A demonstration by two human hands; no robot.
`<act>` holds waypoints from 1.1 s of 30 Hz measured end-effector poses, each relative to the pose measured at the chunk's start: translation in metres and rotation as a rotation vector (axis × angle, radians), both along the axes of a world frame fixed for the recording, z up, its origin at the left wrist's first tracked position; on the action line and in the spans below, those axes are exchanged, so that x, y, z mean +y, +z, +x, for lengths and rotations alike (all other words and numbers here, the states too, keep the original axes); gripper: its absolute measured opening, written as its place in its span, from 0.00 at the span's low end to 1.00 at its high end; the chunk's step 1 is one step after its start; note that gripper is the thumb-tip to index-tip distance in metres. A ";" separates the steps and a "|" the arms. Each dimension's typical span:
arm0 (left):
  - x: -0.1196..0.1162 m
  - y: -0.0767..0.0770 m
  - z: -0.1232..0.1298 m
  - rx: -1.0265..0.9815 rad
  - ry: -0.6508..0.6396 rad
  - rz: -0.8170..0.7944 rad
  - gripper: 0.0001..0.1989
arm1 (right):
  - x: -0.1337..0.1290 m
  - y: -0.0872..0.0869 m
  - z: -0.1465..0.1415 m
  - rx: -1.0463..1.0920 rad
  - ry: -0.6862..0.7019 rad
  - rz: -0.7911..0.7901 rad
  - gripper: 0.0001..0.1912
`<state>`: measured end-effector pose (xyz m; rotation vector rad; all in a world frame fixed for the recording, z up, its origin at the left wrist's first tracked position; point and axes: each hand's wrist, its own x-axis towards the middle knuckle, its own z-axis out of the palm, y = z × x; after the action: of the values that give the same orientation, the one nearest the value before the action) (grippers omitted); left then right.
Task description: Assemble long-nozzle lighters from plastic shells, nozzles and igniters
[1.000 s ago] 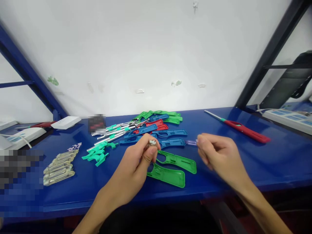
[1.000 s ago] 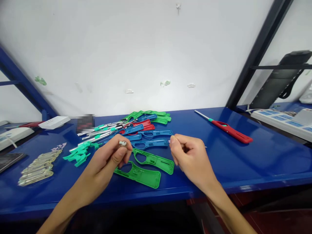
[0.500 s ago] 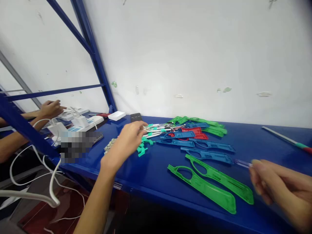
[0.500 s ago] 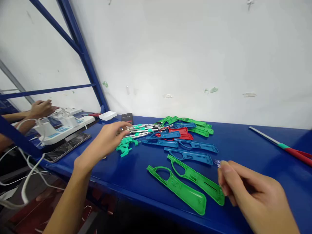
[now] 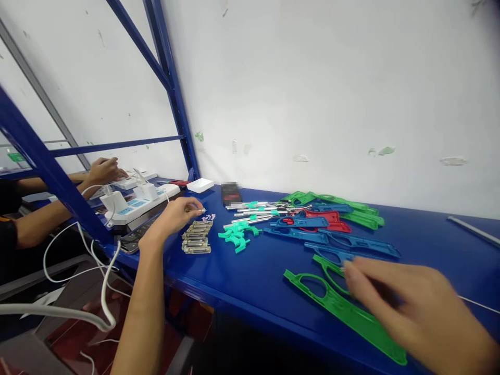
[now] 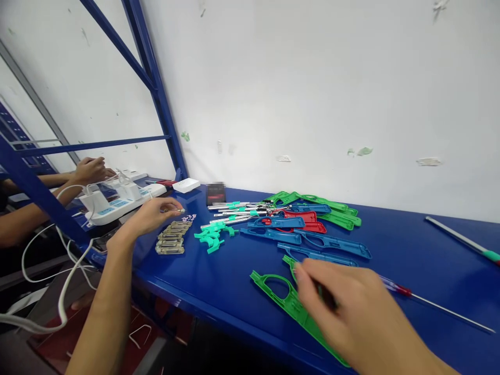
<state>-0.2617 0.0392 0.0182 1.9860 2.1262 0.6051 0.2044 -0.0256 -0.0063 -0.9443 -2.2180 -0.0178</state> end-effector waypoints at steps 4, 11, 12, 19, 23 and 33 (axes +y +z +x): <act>0.004 -0.006 -0.006 -0.014 0.016 -0.030 0.17 | 0.012 0.030 -0.067 -0.310 0.241 -0.098 0.20; -0.001 -0.007 -0.016 0.004 0.096 -0.076 0.18 | 0.036 0.044 -0.176 -0.592 0.434 -0.199 0.15; -0.001 -0.008 -0.017 0.007 0.106 -0.084 0.18 | 0.041 0.045 -0.189 -0.603 0.425 -0.209 0.14; 0.001 -0.009 -0.017 0.026 0.154 -0.129 0.17 | 0.089 0.052 -0.237 -0.685 0.391 -0.393 0.20; 0.002 -0.009 -0.012 0.034 0.135 -0.124 0.17 | 0.105 0.053 -0.247 -0.711 0.405 -0.491 0.20; 0.002 -0.008 -0.007 0.043 0.078 -0.128 0.17 | 0.113 0.055 -0.256 -0.725 0.399 -0.557 0.20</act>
<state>-0.2688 0.0413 0.0102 1.8727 2.2166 0.4290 -0.0513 0.0877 0.0485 -0.8286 -3.1519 0.5460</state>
